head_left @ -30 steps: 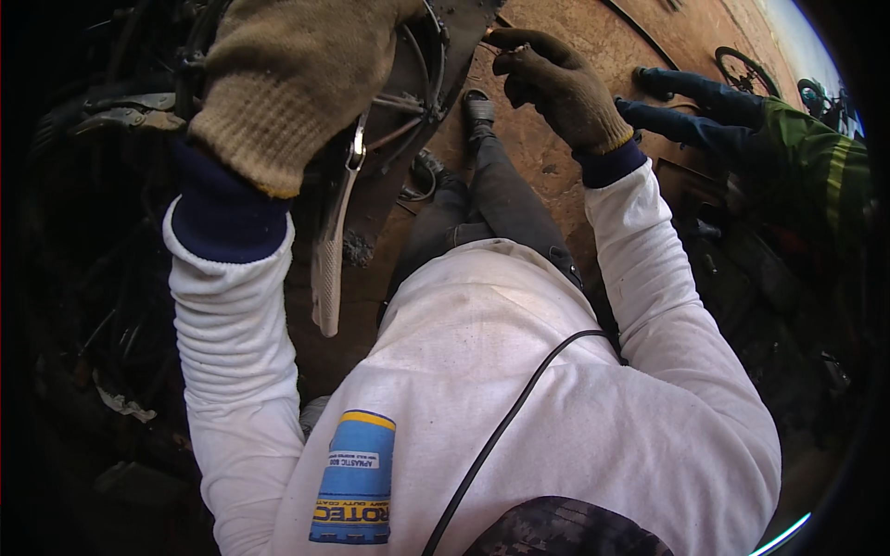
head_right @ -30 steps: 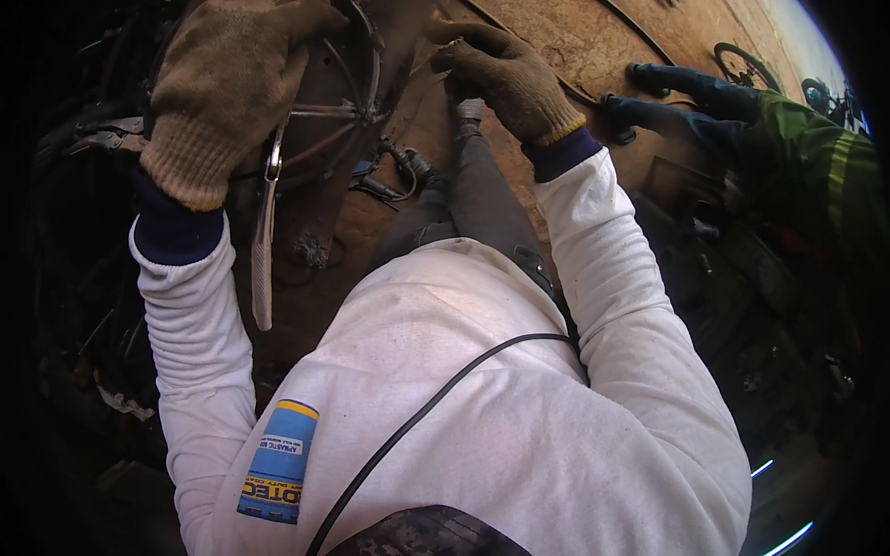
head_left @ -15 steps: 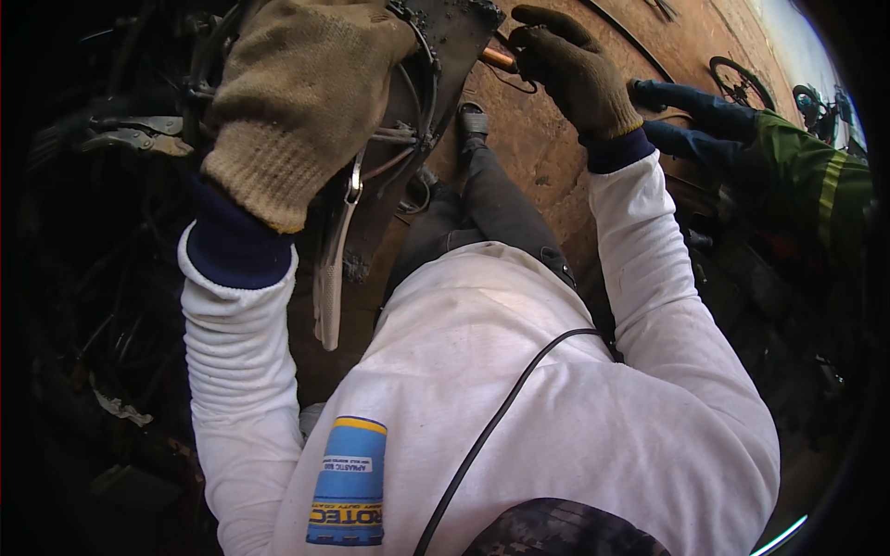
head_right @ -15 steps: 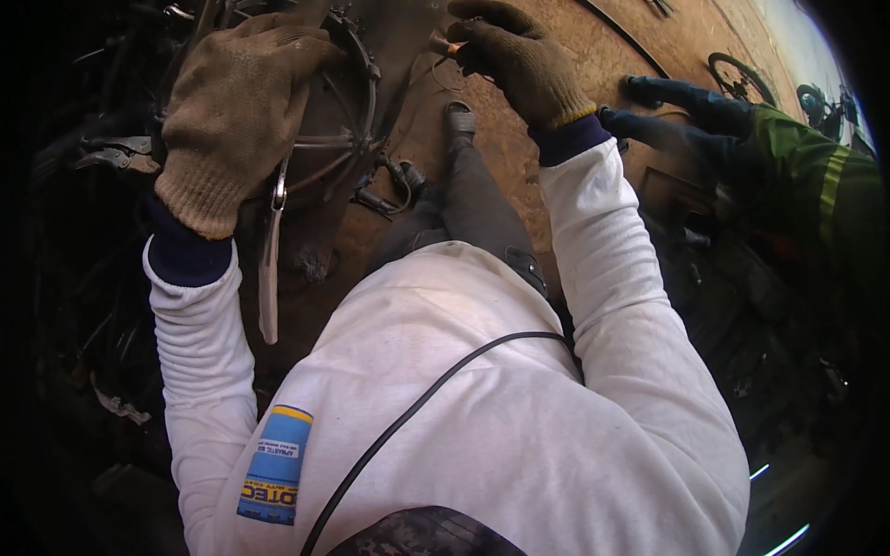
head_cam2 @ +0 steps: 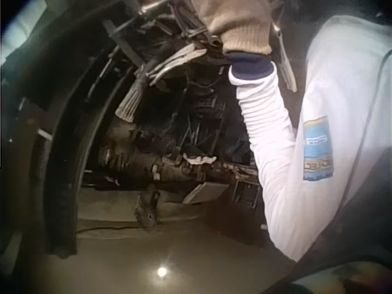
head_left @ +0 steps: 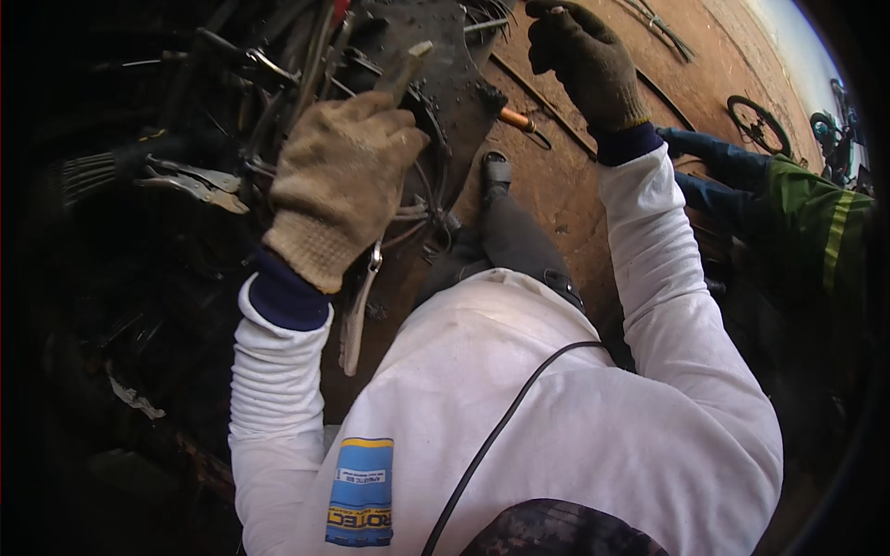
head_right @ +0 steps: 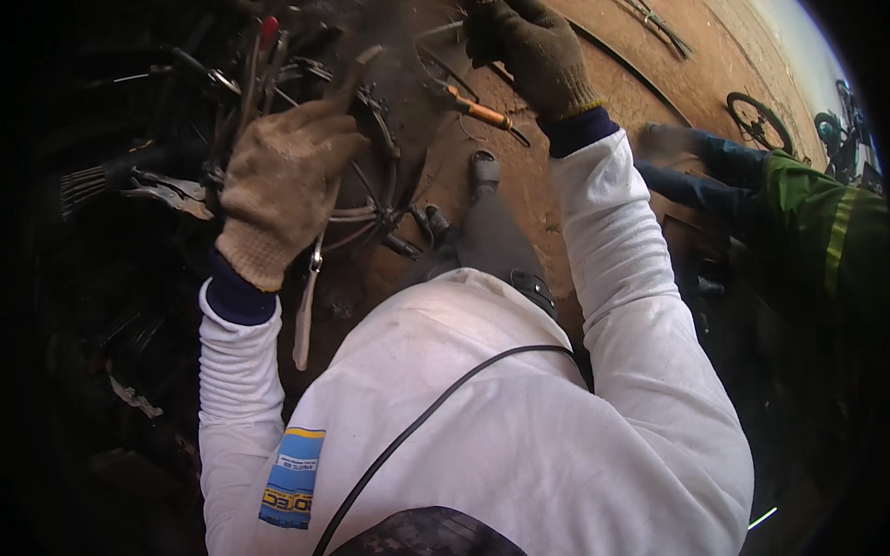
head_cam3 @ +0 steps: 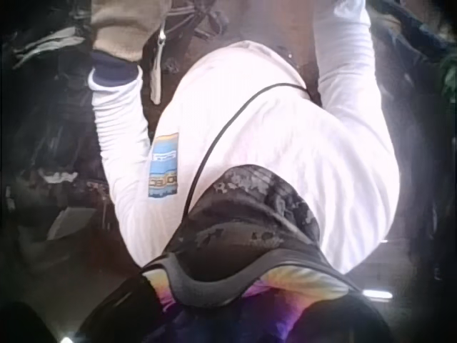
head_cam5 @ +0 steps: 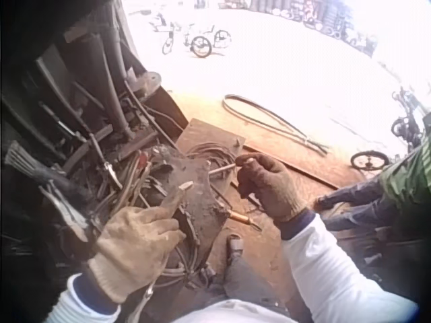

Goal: The person uses an angle grinder to smooth or cut metal components on a workbench, then uses a welding torch to join the metal pieces together while they are held in place by clamps.

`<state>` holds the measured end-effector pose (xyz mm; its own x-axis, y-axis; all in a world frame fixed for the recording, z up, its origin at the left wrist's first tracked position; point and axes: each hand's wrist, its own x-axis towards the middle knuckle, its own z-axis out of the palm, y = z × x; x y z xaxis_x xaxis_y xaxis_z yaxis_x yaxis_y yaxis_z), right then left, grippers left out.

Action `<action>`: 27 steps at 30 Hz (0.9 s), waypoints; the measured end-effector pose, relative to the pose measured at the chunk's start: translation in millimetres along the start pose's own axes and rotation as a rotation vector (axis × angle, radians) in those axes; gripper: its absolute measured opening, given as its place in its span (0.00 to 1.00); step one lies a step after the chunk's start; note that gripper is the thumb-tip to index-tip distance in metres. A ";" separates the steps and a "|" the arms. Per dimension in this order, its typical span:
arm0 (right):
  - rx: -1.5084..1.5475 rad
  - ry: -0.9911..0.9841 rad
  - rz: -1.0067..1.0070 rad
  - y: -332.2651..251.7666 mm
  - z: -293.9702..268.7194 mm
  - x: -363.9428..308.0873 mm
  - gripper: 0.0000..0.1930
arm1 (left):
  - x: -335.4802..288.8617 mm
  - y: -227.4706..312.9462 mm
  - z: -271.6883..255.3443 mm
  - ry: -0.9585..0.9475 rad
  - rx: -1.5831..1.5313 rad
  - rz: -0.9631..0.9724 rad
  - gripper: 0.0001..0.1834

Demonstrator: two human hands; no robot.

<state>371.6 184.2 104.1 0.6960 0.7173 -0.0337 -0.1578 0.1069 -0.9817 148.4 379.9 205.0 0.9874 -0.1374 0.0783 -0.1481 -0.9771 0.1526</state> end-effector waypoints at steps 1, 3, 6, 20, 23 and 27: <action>0.032 0.017 -0.034 -10.8 7.6 11.7 0.23 | 4.2 2.9 -6.0 -0.015 0.004 0.007 0.09; 0.125 -0.086 -0.065 -34.4 12.4 49.2 0.21 | 7.5 3.4 -13.0 -0.070 0.011 -0.015 0.09; 0.027 -0.120 -0.148 -82.8 48.5 118.3 0.26 | 6.3 0.8 -18.3 -0.083 0.006 -0.037 0.09; -0.503 -0.355 -0.290 -136.2 221.2 294.2 0.30 | -4.3 -4.7 9.0 -0.009 0.016 -0.051 0.02; -0.613 -0.232 -0.367 -119.4 205.6 330.5 0.27 | 5.6 -4.2 10.5 -0.019 0.013 -0.011 0.04; -0.739 -0.061 -0.564 -154.3 208.8 331.2 0.26 | -1.0 -5.2 6.1 -0.068 -0.009 -0.039 0.05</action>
<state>480.1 549.1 283.5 0.4925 0.7300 0.4738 0.6933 -0.0001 -0.7206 148.5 384.1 198.1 0.9939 -0.1099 0.0046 -0.1091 -0.9805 0.1635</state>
